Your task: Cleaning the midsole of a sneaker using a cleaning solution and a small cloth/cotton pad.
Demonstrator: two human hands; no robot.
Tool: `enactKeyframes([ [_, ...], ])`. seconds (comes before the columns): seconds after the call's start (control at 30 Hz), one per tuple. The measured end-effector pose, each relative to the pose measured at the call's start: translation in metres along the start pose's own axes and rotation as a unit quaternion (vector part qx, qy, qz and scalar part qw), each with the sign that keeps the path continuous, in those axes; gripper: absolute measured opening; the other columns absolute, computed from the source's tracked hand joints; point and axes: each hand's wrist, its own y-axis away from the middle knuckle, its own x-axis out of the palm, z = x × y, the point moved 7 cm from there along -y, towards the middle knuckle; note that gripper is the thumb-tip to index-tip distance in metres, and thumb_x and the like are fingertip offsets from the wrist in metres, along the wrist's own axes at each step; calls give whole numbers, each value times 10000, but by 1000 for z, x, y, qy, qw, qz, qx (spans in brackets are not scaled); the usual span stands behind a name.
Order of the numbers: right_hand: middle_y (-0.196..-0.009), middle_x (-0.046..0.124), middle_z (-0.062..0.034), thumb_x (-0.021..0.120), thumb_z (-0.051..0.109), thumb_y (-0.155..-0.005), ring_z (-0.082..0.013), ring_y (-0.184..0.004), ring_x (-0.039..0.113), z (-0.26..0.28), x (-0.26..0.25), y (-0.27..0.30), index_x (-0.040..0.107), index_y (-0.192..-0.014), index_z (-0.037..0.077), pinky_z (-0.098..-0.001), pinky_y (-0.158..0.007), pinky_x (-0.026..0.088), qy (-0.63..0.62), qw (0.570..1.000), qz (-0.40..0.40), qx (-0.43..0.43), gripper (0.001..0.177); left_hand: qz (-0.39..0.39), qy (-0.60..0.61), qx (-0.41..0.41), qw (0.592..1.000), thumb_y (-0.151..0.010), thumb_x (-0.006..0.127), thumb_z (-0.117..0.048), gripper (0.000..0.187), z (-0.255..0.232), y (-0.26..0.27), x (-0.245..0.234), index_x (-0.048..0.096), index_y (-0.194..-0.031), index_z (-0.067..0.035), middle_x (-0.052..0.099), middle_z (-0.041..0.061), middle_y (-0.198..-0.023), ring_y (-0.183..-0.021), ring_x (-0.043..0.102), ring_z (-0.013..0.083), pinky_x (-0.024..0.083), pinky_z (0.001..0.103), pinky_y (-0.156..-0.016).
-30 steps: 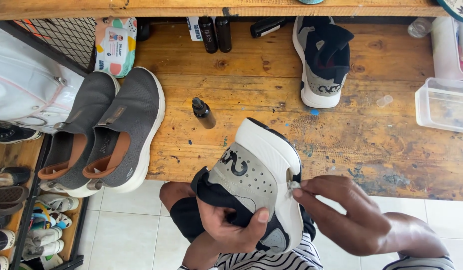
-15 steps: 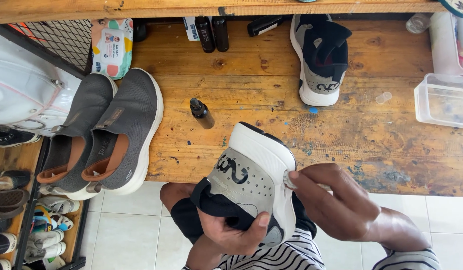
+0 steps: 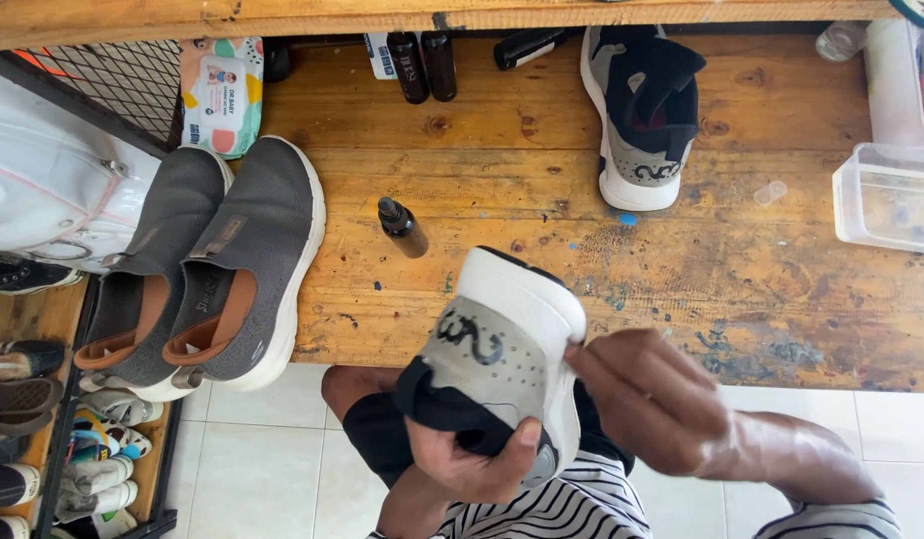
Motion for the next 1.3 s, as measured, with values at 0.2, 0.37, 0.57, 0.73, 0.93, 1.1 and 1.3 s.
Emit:
enactKeyframes([
  [0.2, -845, 677, -237, 565, -68, -941, -297, -683, 684, -8, 1, 7, 697, -988, -147, -352, -607, 599, 18, 999, -34, 1, 161, 133, -207, 190, 950, -916, 796, -328, 451, 15, 34, 4, 622, -1281, -128, 612, 310, -1133, -1037, 665, 380, 594, 523, -921],
  [0.37, -859, 694, -260, 570, -129, -938, -297, -658, 675, 5, 8, 9, 671, -982, -169, -329, -608, 618, -8, 1000, -1, -10, 117, -21, -11, -41, 999, -801, 802, -342, 846, 6, -3, -6, 394, -1361, 144, 686, 218, -1183, -1124, 687, 257, 630, 353, -930],
  [0.57, -877, 702, -245, 566, -54, -958, -299, -698, 694, -1, 7, 3, 701, -979, -141, -346, -607, 589, 15, 1000, -13, 7, 162, 1, 33, -40, 999, -819, 821, -309, 783, 3, -4, -2, 427, -1339, 124, 671, 216, -1218, -1148, 679, 244, 617, 345, -971],
  [0.73, -890, 692, -274, 508, -56, -994, -314, -718, 689, 5, 16, 14, 632, -1035, -198, -365, -635, 617, -78, 996, 32, -5, 193, -44, 49, -62, 996, -778, 837, -291, 811, 24, 10, -17, 447, -1348, 132, 694, 180, -1197, -1119, 674, 217, 619, 344, -948],
  [0.93, -821, 696, -225, 599, -171, -908, -258, -640, 665, 1, 3, 0, 709, -954, -140, -299, -544, 570, 41, 998, -45, 5, 123, 10, 132, -126, 983, -843, 815, -273, 810, 18, -5, 3, 386, -1430, 85, 658, 228, -1286, -1171, 674, 248, 613, 350, -922],
  [1.1, -954, 711, -263, 545, 28, -1000, -358, -805, 737, -2, 13, 20, 681, -1058, -147, -398, -655, 630, -6, 1000, 9, -4, 229, 12, 9, -13, 1000, -839, 814, -273, 896, 11, 3, -5, 311, -1426, 179, 639, 244, -1254, -1123, 692, 232, 661, 341, -906],
  [1.3, -843, 702, -240, 577, -130, -948, -274, -649, 689, 13, 21, 23, 667, -999, -169, -309, -561, 627, -23, 999, 25, -12, 111, -54, 97, -63, 992, -858, 795, -185, 893, 17, 7, -8, 268, -1519, 103, 586, 263, -1389, -1260, 601, 244, 592, 381, -1001],
])
